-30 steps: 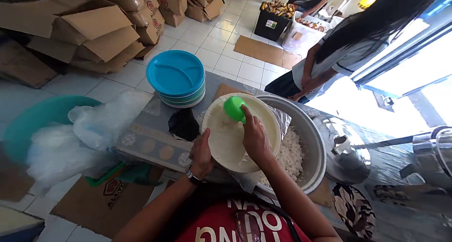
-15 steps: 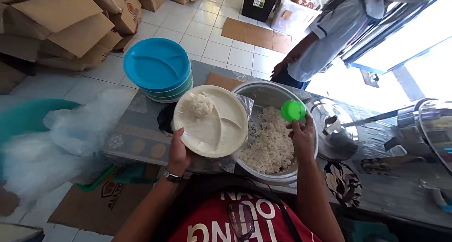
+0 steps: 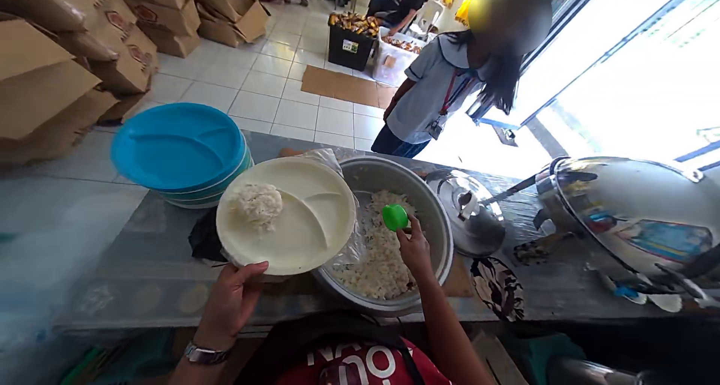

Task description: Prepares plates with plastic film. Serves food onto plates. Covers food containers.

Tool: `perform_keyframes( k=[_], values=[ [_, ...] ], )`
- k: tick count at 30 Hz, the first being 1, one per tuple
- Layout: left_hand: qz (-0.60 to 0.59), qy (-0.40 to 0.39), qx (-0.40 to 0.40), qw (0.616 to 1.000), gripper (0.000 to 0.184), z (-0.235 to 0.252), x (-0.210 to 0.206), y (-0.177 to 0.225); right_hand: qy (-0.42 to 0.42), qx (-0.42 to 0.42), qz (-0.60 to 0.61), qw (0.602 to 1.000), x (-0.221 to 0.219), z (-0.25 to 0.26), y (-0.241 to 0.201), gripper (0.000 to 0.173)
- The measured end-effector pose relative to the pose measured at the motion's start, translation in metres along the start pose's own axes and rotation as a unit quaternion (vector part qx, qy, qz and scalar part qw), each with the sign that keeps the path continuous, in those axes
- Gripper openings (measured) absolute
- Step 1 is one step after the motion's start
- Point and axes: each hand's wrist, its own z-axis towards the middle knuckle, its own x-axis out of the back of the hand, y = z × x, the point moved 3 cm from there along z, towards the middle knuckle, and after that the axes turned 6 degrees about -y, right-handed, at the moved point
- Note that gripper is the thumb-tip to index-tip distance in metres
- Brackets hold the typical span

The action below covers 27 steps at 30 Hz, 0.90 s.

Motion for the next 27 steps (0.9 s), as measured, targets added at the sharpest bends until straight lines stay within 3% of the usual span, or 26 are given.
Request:
perform_keyframes(
  k=[27],
  values=[
    [-0.026,0.049,-0.059,0.997,0.033,-0.013,0.015,0.012,-0.073,0.023,-0.055,0.996,-0.025,0.007,0.002,0.054]
  ],
)
